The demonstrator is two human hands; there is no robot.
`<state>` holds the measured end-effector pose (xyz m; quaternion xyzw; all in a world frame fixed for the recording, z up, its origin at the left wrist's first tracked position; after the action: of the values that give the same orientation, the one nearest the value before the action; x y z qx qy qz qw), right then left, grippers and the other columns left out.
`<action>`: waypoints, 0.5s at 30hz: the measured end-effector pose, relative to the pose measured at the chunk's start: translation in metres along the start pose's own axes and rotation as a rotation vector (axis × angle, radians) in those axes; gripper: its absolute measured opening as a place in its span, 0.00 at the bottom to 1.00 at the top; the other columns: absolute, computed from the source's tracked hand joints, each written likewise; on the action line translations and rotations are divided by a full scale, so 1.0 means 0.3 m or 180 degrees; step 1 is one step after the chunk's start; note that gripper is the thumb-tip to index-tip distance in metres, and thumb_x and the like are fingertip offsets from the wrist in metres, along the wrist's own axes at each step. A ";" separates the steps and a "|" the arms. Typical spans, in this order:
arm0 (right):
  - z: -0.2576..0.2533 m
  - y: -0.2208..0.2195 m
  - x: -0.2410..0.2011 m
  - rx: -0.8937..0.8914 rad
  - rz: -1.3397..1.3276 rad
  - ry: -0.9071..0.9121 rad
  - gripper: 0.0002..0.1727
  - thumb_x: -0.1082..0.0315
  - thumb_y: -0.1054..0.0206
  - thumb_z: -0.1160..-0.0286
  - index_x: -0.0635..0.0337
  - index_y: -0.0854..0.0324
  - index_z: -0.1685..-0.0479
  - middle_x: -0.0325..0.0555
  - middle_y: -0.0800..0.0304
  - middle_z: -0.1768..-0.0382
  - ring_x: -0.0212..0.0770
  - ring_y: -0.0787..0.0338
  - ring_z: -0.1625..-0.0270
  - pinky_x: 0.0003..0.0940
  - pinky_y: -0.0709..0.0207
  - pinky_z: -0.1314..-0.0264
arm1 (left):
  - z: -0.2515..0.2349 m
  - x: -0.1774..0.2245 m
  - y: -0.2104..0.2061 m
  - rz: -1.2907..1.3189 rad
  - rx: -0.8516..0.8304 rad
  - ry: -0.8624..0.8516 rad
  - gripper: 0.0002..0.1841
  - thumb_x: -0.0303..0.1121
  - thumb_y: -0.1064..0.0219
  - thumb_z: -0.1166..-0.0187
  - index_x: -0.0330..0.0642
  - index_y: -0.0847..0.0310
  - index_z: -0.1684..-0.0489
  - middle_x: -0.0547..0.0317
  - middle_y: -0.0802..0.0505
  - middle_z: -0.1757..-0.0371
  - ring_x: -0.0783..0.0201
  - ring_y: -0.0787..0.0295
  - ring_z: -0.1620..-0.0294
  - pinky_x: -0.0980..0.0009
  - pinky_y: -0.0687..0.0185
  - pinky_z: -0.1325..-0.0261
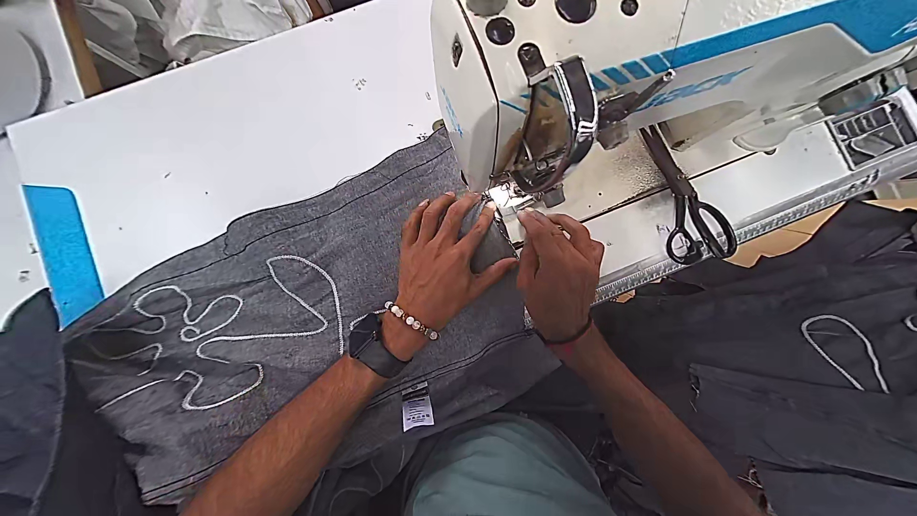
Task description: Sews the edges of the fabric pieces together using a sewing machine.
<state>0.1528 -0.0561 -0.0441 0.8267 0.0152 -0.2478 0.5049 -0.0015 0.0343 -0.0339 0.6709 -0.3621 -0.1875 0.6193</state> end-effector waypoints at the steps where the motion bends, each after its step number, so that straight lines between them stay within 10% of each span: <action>1: -0.001 -0.003 -0.003 0.0006 0.0008 -0.0005 0.20 0.65 0.46 0.14 0.44 0.11 0.32 0.30 0.09 0.30 0.43 0.17 0.27 0.50 0.29 0.39 | -0.002 0.009 -0.002 -0.0034 0.0006 0.0056 0.42 0.76 0.45 0.27 0.60 0.22 0.19 0.62 0.24 0.14 0.51 0.36 0.12 0.46 0.48 0.12; 7: -0.058 0.019 -0.015 -0.0393 0.0038 -0.0354 0.20 0.42 0.34 0.20 0.48 0.10 0.51 0.47 0.15 0.45 0.54 0.18 0.44 0.53 0.28 0.53 | 0.000 0.070 -0.022 -0.0219 0.0159 0.0272 0.43 0.72 0.38 0.32 0.54 0.24 0.19 0.57 0.24 0.15 0.49 0.33 0.14 0.44 0.45 0.14; 15: -0.110 0.028 -0.090 -0.0718 -0.0058 -0.0484 0.16 0.49 0.25 0.41 0.48 0.18 0.82 0.47 0.16 0.56 0.54 0.20 0.46 0.57 0.35 0.50 | 0.028 -0.009 -0.015 -0.0106 -0.0061 -0.0012 0.53 0.81 0.43 0.37 0.58 0.33 0.11 0.65 0.29 0.10 0.54 0.38 0.12 0.48 0.48 0.14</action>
<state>0.1445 -0.0263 -0.0136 0.7434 0.0122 -0.3111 0.5920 -0.0079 0.0302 -0.0402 0.6706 -0.3501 -0.2025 0.6218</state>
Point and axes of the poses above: each hand's wrist, its own z-axis away from the middle knuckle, its own y-axis out of the back of the hand, x = y × z, the point moved 1 cm from there along -z, towards the middle knuckle
